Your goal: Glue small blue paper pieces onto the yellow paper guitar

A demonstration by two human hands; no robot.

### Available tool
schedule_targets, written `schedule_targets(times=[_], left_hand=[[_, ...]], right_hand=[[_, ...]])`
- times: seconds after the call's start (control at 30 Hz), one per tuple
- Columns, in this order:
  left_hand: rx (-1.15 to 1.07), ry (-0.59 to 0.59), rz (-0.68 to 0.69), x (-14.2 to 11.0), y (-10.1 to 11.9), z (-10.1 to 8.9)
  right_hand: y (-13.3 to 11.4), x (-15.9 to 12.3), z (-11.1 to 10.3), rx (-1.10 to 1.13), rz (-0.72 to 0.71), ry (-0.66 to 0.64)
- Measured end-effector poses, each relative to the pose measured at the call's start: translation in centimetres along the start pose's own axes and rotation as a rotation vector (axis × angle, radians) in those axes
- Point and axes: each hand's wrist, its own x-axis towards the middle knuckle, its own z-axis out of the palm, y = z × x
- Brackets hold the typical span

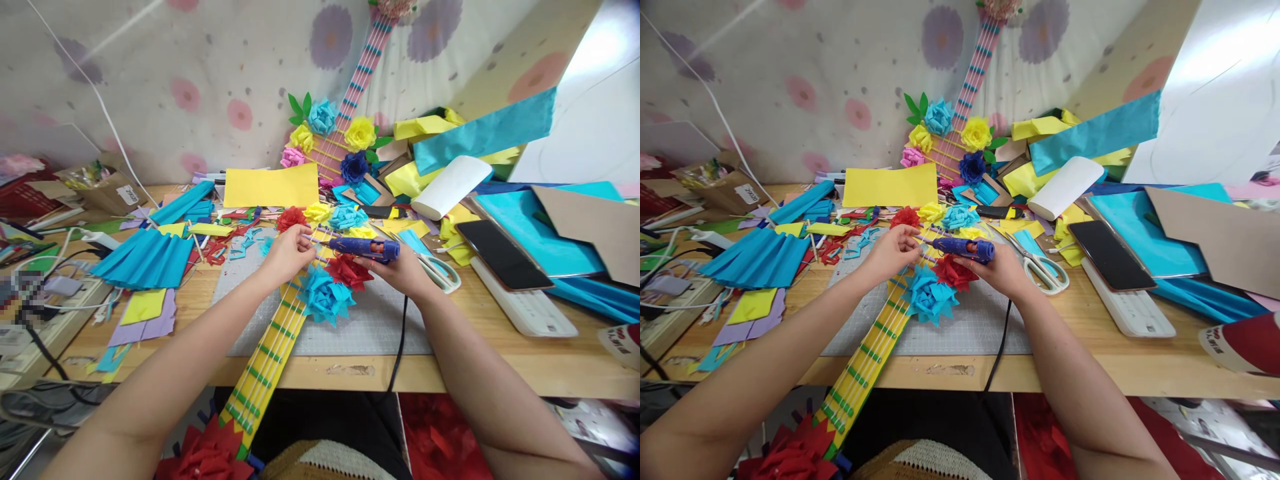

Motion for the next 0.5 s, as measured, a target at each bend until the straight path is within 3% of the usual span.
schedule_targets(times=[0.5], left_hand=[[-0.022, 0.046, 0.032, 0.24, -0.5, -0.95]], right_hand=[[0.7, 0.04, 0.02, -0.049, -0.014, 0.0]])
